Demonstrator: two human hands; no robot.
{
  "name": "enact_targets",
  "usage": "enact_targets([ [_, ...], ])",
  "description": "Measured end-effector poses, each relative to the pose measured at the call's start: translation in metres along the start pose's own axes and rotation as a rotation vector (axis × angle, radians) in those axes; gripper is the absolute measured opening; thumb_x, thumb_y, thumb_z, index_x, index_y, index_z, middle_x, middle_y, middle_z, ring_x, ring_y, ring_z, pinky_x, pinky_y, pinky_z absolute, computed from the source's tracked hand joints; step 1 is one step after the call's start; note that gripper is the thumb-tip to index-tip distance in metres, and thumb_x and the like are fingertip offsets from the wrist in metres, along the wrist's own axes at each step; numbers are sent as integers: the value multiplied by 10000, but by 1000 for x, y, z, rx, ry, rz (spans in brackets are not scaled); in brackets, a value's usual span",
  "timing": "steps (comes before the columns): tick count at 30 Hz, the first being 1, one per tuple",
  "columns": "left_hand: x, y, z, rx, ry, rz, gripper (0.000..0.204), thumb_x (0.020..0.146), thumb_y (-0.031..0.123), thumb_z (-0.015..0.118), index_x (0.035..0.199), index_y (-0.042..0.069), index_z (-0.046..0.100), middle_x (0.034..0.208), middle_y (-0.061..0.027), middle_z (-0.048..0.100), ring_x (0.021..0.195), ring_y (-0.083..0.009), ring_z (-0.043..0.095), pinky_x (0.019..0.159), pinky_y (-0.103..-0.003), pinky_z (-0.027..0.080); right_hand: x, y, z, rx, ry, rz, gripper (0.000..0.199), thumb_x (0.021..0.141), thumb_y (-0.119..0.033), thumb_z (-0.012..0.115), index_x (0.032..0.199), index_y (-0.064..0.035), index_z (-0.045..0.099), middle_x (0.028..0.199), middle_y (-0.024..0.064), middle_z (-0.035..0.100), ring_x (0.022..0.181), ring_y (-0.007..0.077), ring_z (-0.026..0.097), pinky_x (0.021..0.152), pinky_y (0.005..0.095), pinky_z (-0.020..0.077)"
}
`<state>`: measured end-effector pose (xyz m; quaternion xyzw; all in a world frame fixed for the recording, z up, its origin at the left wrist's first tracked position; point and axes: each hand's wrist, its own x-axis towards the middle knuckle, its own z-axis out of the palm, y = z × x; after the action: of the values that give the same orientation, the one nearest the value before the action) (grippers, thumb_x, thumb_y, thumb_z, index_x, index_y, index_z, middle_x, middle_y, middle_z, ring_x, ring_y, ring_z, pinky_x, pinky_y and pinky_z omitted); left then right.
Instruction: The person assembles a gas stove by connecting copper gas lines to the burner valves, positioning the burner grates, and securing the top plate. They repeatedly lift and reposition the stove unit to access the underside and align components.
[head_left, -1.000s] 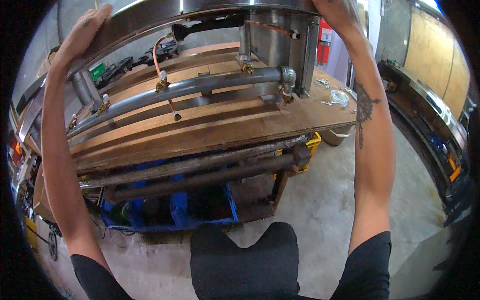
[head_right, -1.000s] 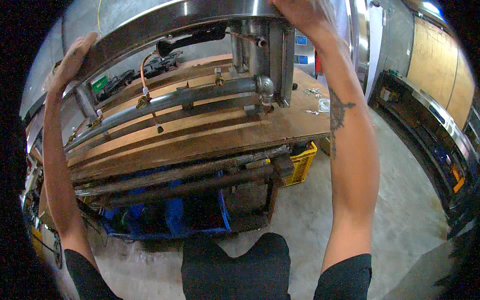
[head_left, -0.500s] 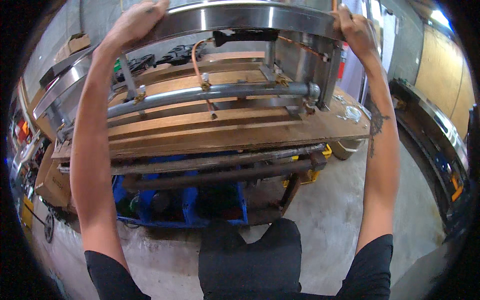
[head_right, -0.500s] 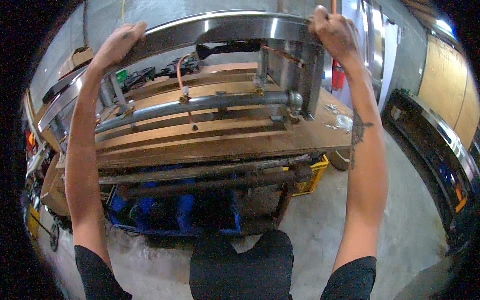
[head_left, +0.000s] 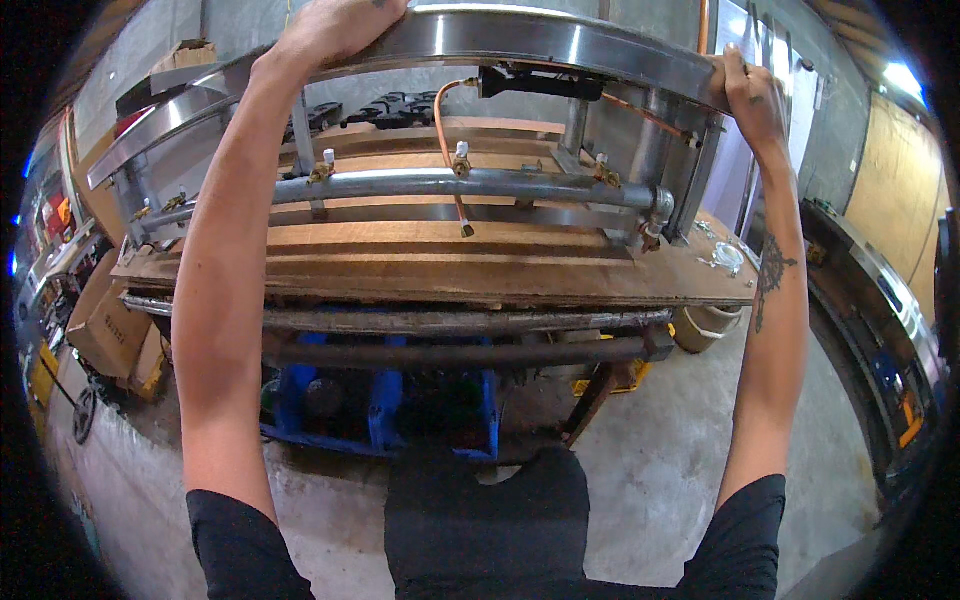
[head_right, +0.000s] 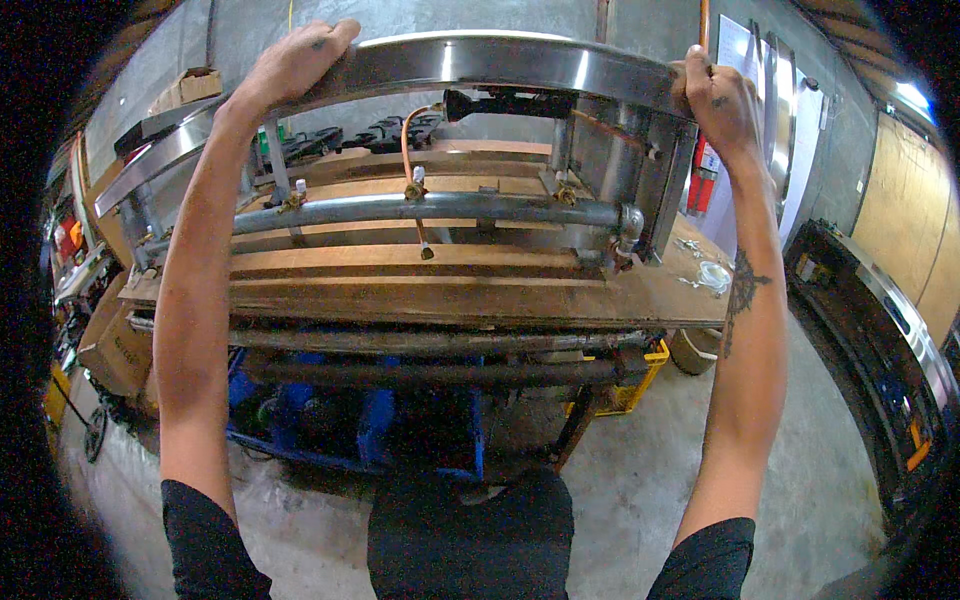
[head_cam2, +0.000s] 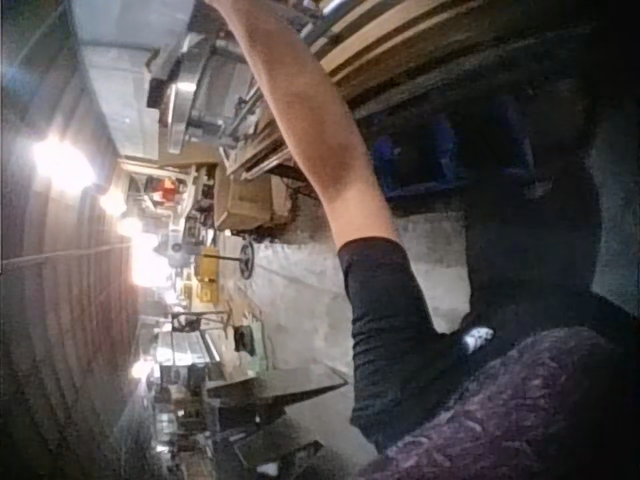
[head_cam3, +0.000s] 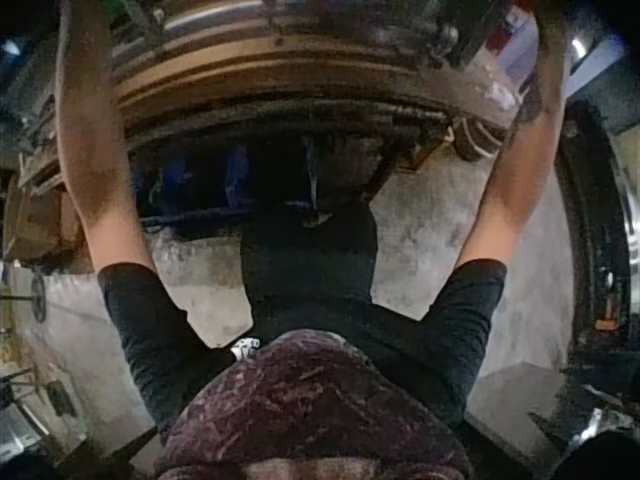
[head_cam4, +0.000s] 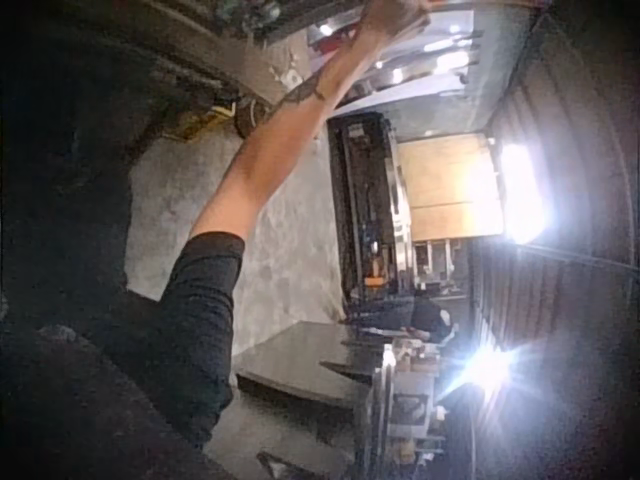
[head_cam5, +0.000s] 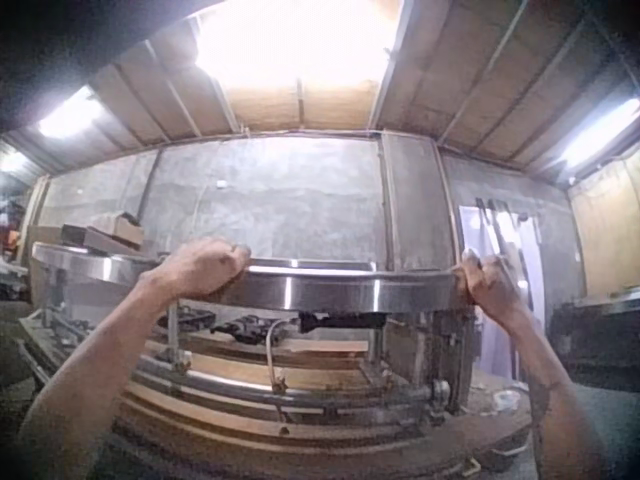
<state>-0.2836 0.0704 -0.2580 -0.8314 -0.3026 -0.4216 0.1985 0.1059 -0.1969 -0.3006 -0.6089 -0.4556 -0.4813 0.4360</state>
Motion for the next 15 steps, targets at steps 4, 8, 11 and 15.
enact_targets([
  [4, -4, 13, -10, -19, -90, 5, 475, 1053, 384, 405, 1006, 1, 682, 970, -259, 692, 917, -398, 662, 842, -465, 492, 4, 6, -2, -31, -94, 18, 659, 1032, -568, 381, 890, -50, 764, 914, 286, 706, 922, 480, 698, 855, 507, 520],
  [8, -11, 28, -17, -27, -54, -21, 427, 1029, 300, 398, 955, 3, 696, 977, -327, 679, 937, -441, 659, 820, -486, 491, 1, 5, -5, 6, -102, -30, 643, 1035, -560, 387, 867, -52, 743, 830, 227, 689, 838, 410, 666, 802, 466, 500],
  [11, -19, 37, -20, -6, 35, 36, 465, 1024, 326, 388, 915, -17, 683, 910, -298, 678, 881, -394, 656, 791, -479, 474, -3, -1, -2, 82, 40, -171, 640, 1027, -544, 439, 794, 4, 673, 667, 148, 611, 647, 243, 577, 680, 373, 447],
  [15, -31, 45, -23, -260, 3, -119, 499, 1006, 365, 417, 762, -4, 649, 665, -151, 597, 641, -271, 580, 659, -432, 447, -7, -12, -3, 127, -60, 18, 463, 1056, -315, 406, 793, -38, 668, 680, 164, 678, 662, 329, 686, 664, 427, 532],
])
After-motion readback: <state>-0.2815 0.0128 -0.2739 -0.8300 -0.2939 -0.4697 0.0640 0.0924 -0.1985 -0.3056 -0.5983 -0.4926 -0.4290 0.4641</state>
